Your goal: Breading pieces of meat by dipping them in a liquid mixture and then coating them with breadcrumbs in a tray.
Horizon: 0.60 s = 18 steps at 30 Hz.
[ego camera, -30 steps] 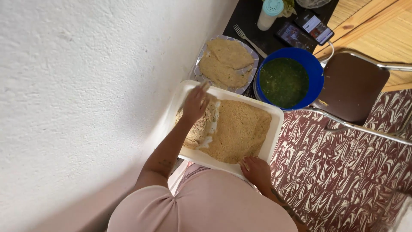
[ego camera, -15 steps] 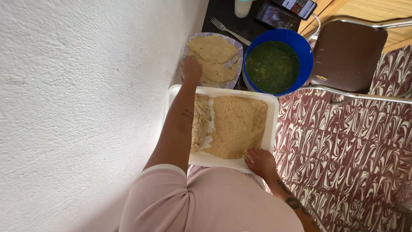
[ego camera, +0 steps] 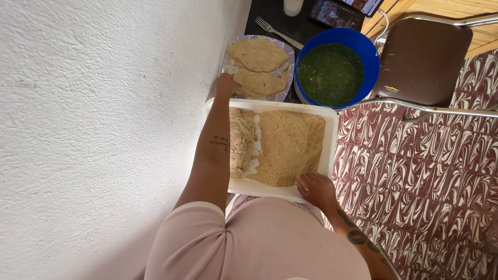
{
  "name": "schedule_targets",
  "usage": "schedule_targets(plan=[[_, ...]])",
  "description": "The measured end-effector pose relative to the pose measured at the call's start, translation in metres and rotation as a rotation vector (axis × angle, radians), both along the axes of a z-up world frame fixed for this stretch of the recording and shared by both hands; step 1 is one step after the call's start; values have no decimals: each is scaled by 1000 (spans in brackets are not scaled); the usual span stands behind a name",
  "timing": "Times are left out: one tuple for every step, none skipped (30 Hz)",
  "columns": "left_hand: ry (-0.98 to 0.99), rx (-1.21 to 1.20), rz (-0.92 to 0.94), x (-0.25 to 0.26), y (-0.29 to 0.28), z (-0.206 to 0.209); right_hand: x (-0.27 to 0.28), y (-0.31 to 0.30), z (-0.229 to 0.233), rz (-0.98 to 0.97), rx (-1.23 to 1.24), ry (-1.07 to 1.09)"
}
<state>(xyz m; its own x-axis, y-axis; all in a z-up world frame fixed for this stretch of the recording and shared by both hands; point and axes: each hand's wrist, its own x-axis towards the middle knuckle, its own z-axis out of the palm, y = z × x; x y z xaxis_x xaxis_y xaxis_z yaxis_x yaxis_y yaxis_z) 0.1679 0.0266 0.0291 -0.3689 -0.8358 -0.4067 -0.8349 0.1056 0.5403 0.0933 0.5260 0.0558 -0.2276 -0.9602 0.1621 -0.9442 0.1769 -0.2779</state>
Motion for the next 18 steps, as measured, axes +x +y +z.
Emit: schedule_targets(plan=[[-19, -46, 36, 3, -3, -9, 0, 1, -1, 4, -3, -2], [-32, -96, 70, 1, -9, -17, -3, -2, -3, 6, -11, 2], [-27, -100, 69, -1, -8, -11, -3, -2, -3, 6, -15, 7], [-17, -107, 71, -3, -6, -6, -3, -1, -2, 12, -22, -18], [-8, -115, 73, -5, -3, -1, -3, 0, -2, 18, -29, -42], [-5, -117, 73, -9, 3, 12, -4, -1, -2, 19, -31, -40], [-14, -131, 72, -12, 9, 25, -4, -1, -3, 29, -35, -38], [-23, -146, 71, -14, 14, 38, -5, -2, -3, 39, -39, -36], [-21, -150, 73, -20, 25, 59, -5, -2, -3, 41, -42, -34], [-27, -167, 48, -24, 36, 81, -5, -1, -3, 38, -41, -28], [-34, -184, 24, -28, 47, 102, -5, 0, -3, 34, -41, -23], [-34, -186, 30, -30, 54, 123, -4, 0, -5, 40, -43, -23], [-52, -245, -61, -33, 61, 143, -4, -1, -6, 46, -63, -11], [-69, -306, -151, -35, 67, 165, -5, -2, -8, 53, -84, 2], [-68, -311, -143, -36, 68, 172, -5, -2, -6, 61, -89, 3], [-68, -430, -219, -35, 69, 179, -6, -2, -3, 71, -55, -44], [-68, -550, -294, -35, 70, 186, -7, -1, -1, 82, -20, -92], [-69, -554, -277, -34, 70, 193, -8, -3, 3, 99, -24, -87]])
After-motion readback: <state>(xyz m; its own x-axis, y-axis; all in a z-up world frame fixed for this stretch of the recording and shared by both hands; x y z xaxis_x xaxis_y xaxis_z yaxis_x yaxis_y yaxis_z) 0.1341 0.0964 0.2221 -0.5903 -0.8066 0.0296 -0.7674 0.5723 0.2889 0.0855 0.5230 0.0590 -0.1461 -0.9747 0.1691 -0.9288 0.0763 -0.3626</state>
